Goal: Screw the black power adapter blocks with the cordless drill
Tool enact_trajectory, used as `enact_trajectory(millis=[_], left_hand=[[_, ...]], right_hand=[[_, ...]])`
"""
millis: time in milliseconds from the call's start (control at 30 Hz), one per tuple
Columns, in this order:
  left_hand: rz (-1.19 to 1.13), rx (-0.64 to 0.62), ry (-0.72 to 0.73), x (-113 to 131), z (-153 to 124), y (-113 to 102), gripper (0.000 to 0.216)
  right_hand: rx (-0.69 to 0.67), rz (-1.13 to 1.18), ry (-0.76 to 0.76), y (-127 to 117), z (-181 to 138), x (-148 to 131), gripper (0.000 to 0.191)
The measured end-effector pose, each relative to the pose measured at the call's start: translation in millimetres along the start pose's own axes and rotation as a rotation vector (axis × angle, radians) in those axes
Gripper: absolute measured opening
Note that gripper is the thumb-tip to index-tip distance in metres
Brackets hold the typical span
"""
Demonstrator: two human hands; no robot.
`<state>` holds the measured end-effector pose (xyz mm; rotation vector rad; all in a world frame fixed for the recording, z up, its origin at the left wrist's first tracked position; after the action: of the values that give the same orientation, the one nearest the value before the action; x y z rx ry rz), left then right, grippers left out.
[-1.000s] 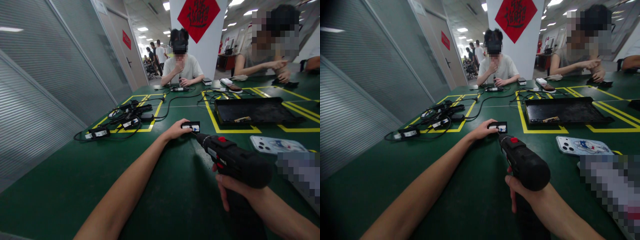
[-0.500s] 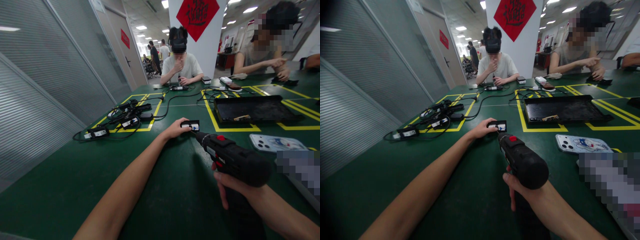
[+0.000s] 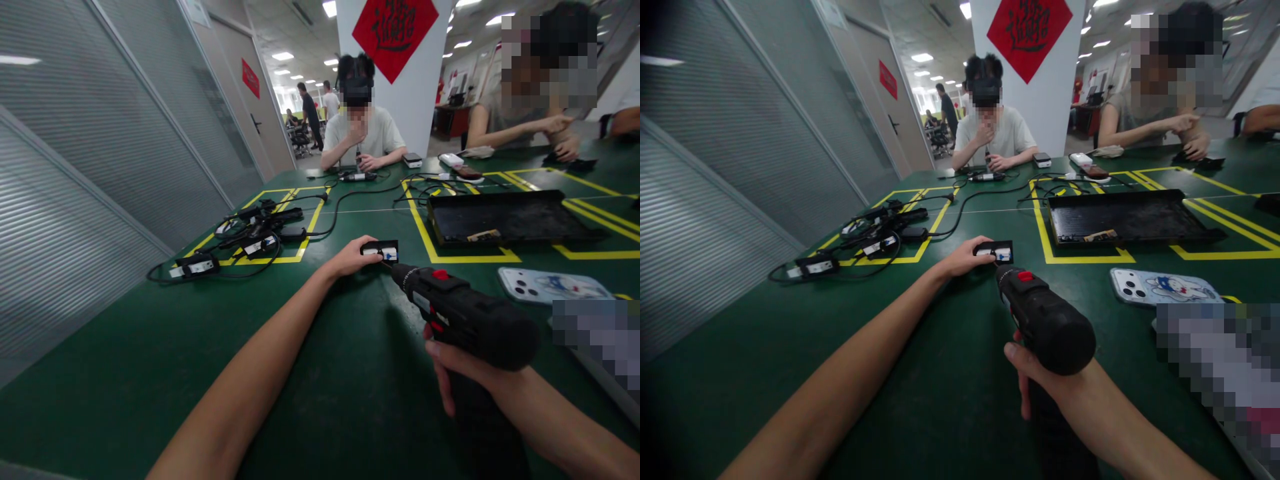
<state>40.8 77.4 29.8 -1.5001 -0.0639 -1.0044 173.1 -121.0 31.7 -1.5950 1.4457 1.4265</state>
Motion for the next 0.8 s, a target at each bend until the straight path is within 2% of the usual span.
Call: enact_trajectory(millis=[300, 567, 800], left_hand=[[0.001, -0.016, -0.019, 0.0, -0.1, 0.7, 0.047], [-0.009, -0.010, 0.011, -2.1, 0.8, 1.8, 0.046], [0.000, -0.016, -0.013, -2.6, 0.6, 2.1, 0.047]], right_hand=[[0.031, -0.026, -0.010, -3.8, -2.8, 1.0, 0.020], [-0.019, -0.007, -0.037, 1.7, 1.1, -2.8, 0.018], [-0.003, -0.010, -0.008, 0.3, -2.3, -0.7, 0.017]])
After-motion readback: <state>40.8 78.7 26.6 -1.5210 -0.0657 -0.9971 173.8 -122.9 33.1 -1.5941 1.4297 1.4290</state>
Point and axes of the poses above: each hand's wrist, its own z-axis towards the middle knuckle, its own y-axis out of the palm, x = y × z, the point moved 9 cm from there along z, towards the middle knuckle, and after that the axes turned 12 degrees about z, right-handed, at the moved point
